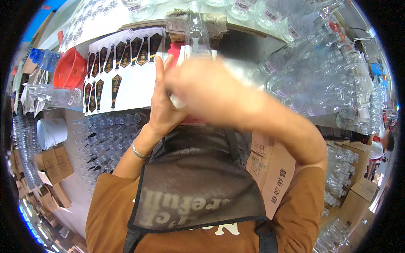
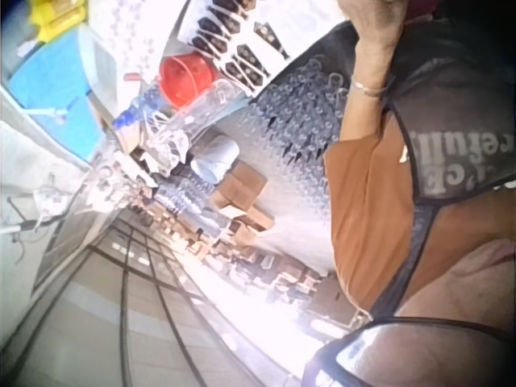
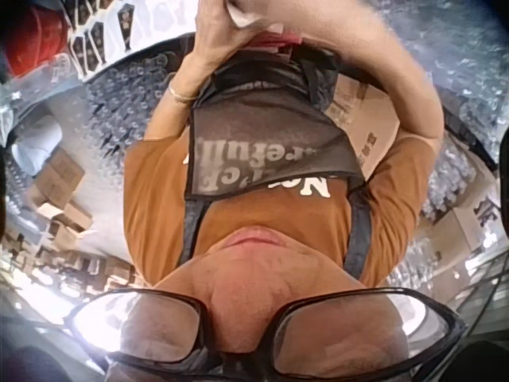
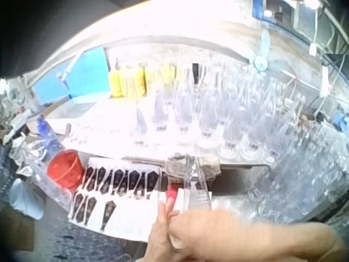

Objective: The person repeatedly picks up clear plastic bottles, applies a label to each bottle using a small black tool, and places the labeled bottles on a nearby surface. The person handles bottles one at a time in a repetitive sequence.

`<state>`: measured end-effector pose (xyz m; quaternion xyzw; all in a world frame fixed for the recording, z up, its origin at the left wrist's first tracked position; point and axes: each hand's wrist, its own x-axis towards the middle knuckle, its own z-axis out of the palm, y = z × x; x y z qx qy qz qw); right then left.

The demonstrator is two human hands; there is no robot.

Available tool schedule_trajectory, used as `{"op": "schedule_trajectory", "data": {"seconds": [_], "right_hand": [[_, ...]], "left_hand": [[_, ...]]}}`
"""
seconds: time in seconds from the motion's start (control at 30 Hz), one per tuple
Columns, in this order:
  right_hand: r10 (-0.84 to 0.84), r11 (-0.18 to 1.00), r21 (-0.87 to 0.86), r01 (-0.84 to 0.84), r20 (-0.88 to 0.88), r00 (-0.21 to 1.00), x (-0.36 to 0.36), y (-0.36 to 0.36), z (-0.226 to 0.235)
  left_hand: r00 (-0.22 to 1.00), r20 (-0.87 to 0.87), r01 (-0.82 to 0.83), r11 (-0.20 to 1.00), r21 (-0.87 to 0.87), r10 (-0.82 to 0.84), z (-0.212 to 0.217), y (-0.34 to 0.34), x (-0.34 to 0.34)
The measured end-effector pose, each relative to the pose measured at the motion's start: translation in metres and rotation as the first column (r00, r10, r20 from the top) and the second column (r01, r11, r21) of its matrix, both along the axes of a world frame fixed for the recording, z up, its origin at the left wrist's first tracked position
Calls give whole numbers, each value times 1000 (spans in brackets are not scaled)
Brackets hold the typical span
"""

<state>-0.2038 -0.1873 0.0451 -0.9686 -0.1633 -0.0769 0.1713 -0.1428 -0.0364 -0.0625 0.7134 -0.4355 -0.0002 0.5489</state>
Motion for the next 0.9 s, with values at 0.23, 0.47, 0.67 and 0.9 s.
{"op": "schedule_trajectory", "data": {"seconds": [0.23,0.47,0.67,0.9], "right_hand": [[30,996,81,-43,152,988,-4,-1,-3],[-237,970,133,202,349,907,8,-52,-4],[-411,802,506,318,79,908,-6,-68,-15],[-65,828,559,41,24,998,-67,-31,-40]], "left_hand": [[996,69,65,998,-22,-64,-6,4,4],[986,-131,118,988,101,-104,4,12,1],[964,-220,170,983,72,-150,2,14,4],[960,-227,189,977,96,-164,-5,17,9]]}}
